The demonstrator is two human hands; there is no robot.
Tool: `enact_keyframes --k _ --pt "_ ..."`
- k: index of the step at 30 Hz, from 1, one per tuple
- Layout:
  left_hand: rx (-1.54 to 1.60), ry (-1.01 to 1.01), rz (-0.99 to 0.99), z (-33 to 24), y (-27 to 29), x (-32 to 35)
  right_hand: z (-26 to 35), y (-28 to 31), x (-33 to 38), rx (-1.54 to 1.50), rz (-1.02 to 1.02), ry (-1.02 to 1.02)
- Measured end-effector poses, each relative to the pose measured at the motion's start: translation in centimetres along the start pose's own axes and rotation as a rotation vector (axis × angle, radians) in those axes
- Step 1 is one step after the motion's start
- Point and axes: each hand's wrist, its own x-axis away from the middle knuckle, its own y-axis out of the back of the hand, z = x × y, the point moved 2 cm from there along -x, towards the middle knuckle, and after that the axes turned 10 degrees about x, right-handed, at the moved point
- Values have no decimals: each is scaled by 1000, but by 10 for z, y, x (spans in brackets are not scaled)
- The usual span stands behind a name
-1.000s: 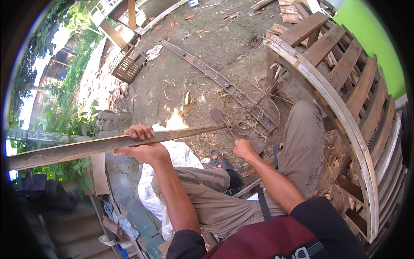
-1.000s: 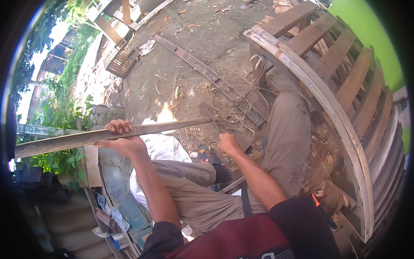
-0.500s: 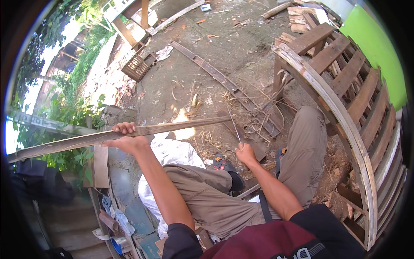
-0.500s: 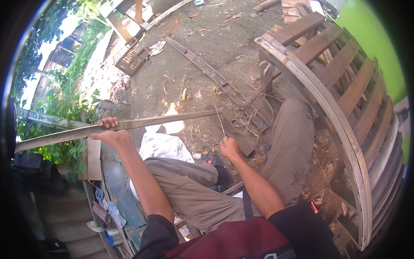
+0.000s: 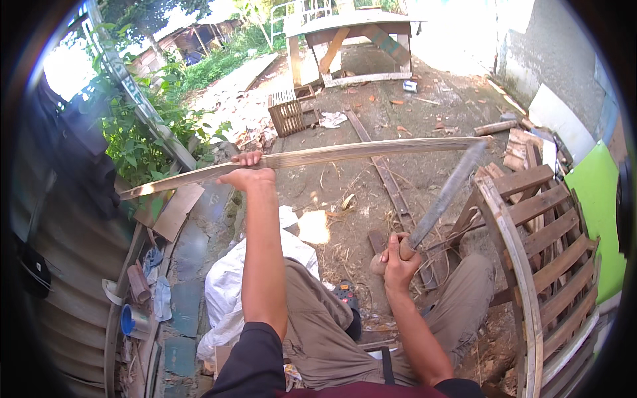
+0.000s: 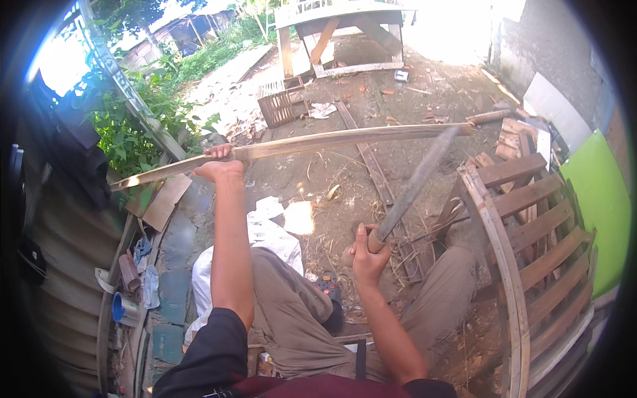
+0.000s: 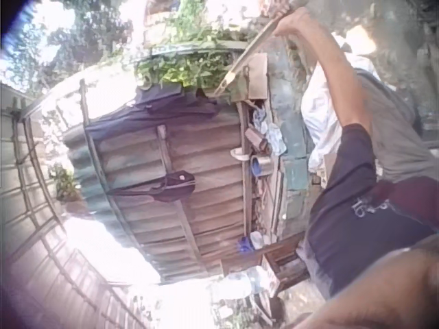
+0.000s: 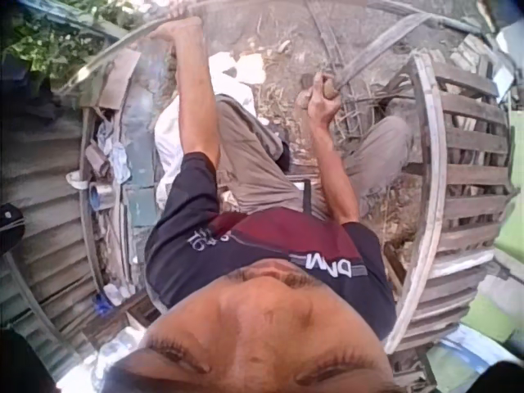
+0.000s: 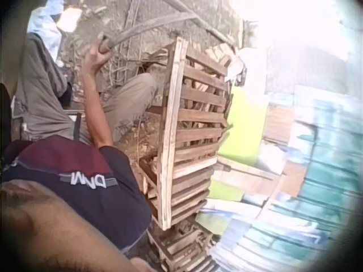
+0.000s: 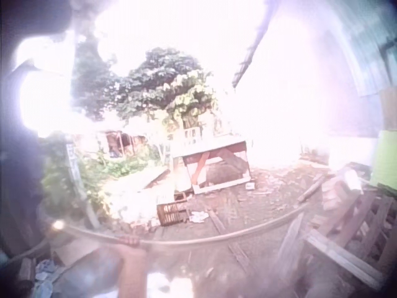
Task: The person hammers nails into a wooden pallet to secure its slats. They then use a metal bar to pry and adjust the wooden slats, ensuring they are properly aligned.
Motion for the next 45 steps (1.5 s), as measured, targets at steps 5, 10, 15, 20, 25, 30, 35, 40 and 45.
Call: enact_keyframes --k 5,10,15,20,25,30,35,40,45 --pt "195 254 -187 82 1 64 91 -20 -63 -85 -124 301" --pt "269 428 -324 151 30 105 144 -26 -110 -133 -176 475" --pt "-18 616 -233 183 40 148 195 -26 -125 -91 -261 568" --pt "-1163 798 362 143 102 123 210 -32 -134 69 -109 626" --pt "-1126 65 1022 116 -30 133 181 -54 -154 280 58 593" --pt "-717 113 1216 114 -135 182 181 -97 -135 184 242 530" --pt "-754 37 1259 103 -153 151 172 -109 -120 254 226 538" --pt "-582 5 1179 80 -167 125 131 -77 -97 304 104 408" --pt "-466 -200 1136 63 -178 109 92 -56 -81 415 119 319"
